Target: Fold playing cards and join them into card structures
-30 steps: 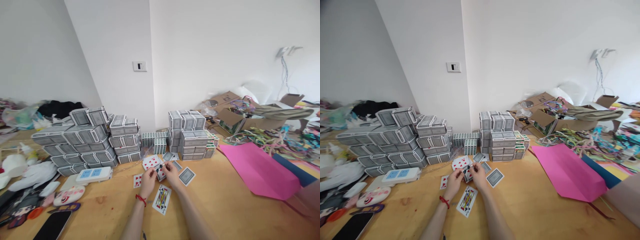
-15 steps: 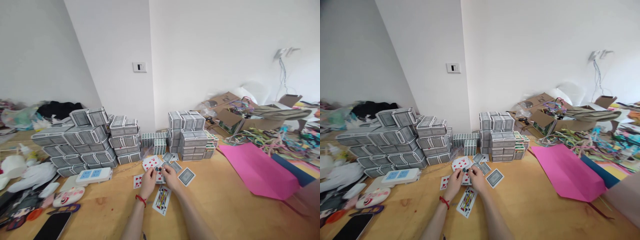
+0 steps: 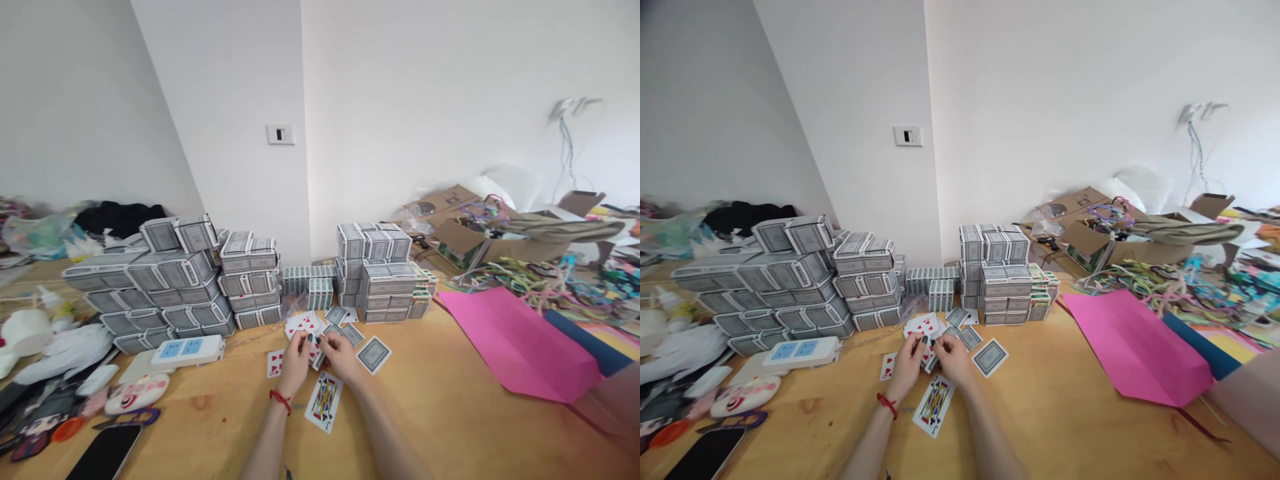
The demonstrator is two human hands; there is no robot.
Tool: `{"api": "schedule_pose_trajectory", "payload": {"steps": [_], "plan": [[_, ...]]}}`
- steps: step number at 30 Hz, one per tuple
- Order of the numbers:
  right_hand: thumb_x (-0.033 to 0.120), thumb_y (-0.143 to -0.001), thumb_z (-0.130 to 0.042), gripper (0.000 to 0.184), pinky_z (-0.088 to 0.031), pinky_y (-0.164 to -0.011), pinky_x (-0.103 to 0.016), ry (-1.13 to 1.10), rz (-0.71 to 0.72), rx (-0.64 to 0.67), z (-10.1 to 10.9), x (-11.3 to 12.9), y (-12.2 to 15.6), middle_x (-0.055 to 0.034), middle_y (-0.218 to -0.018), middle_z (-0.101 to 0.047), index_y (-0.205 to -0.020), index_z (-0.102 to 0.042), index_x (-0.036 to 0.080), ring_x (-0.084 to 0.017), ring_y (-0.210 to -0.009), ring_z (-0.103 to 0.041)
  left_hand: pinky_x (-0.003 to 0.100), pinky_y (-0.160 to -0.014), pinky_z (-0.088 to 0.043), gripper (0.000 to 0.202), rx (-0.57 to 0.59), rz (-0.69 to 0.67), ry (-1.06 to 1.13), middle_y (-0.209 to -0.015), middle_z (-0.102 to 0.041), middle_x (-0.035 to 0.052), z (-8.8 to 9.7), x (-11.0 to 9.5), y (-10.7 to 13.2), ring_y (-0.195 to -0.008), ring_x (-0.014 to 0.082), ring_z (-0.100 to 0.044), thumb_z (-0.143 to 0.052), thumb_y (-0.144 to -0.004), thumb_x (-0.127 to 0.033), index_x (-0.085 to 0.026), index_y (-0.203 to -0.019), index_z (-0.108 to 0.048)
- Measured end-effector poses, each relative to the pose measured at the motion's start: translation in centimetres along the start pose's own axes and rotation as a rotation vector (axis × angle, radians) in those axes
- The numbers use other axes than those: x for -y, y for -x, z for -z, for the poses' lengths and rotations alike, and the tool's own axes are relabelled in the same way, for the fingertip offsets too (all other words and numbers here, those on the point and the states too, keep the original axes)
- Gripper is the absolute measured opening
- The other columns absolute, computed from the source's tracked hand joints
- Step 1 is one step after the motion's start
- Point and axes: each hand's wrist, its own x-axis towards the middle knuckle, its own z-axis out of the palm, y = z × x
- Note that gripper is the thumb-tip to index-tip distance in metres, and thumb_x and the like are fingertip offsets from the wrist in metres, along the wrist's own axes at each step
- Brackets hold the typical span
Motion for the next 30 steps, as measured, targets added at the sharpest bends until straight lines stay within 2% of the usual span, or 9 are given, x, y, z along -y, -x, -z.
{"api": "schedule_pose_trajectory", "payload": {"steps": [4,8,13,15,21,26,30], "plan": [[0.044,-0.072,-0.045,0.032,-0.028,-0.044,-0.020,0.101,0.024,-0.021,-0.30,0.22,0.27,0.0057,-0.048,-0.035,-0.052,-0.040,0.019,-0.009,-0.046,-0.036,0.021,-0.054,-0.036,0.025,0.053,-0.008,0.012,-0.061,-0.051,-0.0021,-0.01,-0.14,-0.07,-0.054,0.0111,-0.044,-0.041,-0.074,-0.039,-0.017,-0.074,-0.053],[0.045,-0.071,-0.045,0.032,-0.029,-0.045,-0.020,0.023,0.002,-0.038,-0.40,0.23,0.10,0.0057,-0.049,-0.035,-0.053,-0.040,0.019,-0.010,-0.046,-0.035,0.022,-0.055,-0.037,0.029,0.044,0.018,0.000,-0.063,-0.055,-0.0008,-0.12,0.09,-0.12,-0.056,0.0120,-0.047,-0.043,-0.074,-0.040,-0.016,-0.078,-0.058],[0.042,-0.071,-0.046,0.030,-0.032,-0.049,-0.021,-0.024,0.007,-0.141,-0.23,-0.15,-0.44,0.0052,-0.052,-0.036,-0.054,-0.039,0.019,-0.011,-0.051,-0.037,0.026,-0.062,-0.042,0.031,0.019,0.030,0.071,-0.074,-0.062,0.0034,-0.22,0.21,-0.14,-0.066,0.0155,-0.053,-0.045,-0.072,-0.038,-0.015,-0.085,-0.060],[0.042,-0.072,-0.044,0.028,-0.033,-0.051,-0.022,-0.025,0.009,-0.161,-0.17,-0.34,-0.58,0.0048,-0.053,-0.038,-0.056,-0.040,0.019,-0.011,-0.052,-0.038,0.026,-0.060,-0.042,0.030,0.000,0.056,0.076,-0.073,-0.062,0.0042,-0.23,0.29,-0.15,-0.065,0.0161,-0.054,-0.047,-0.070,-0.037,-0.014,-0.084,-0.061],[0.036,-0.073,-0.045,0.018,-0.037,-0.056,-0.023,-0.019,0.049,-0.146,-0.11,-0.53,-0.49,0.0023,-0.061,-0.048,-0.069,-0.049,0.019,-0.014,-0.059,-0.046,0.023,-0.052,-0.038,0.021,0.006,0.064,-0.028,-0.057,-0.055,-0.0006,-0.25,0.66,-0.08,-0.051,0.0126,-0.049,-0.048,-0.069,-0.033,-0.015,-0.074,-0.058],[0.034,-0.072,-0.046,0.016,-0.038,-0.057,-0.023,0.039,0.061,-0.157,-0.07,-0.54,-0.41,0.0029,-0.060,-0.049,-0.066,-0.048,0.019,-0.013,-0.058,-0.046,0.021,-0.051,-0.035,0.019,0.066,0.007,-0.046,-0.055,-0.050,-0.0035,-0.28,0.54,0.14,-0.050,0.0110,-0.046,-0.043,-0.074,-0.032,-0.017,-0.073,-0.054],[0.032,-0.071,-0.047,0.014,-0.038,-0.058,-0.023,0.072,0.071,-0.152,-0.05,-0.58,-0.43,0.0027,-0.061,-0.050,-0.066,-0.048,0.019,-0.014,-0.059,-0.048,0.021,-0.050,-0.034,0.018,0.059,-0.008,-0.085,-0.055,-0.049,-0.0037,-0.38,0.75,0.22,-0.050,0.0108,-0.045,-0.043,-0.075,-0.031,-0.017,-0.073,-0.053]]}}
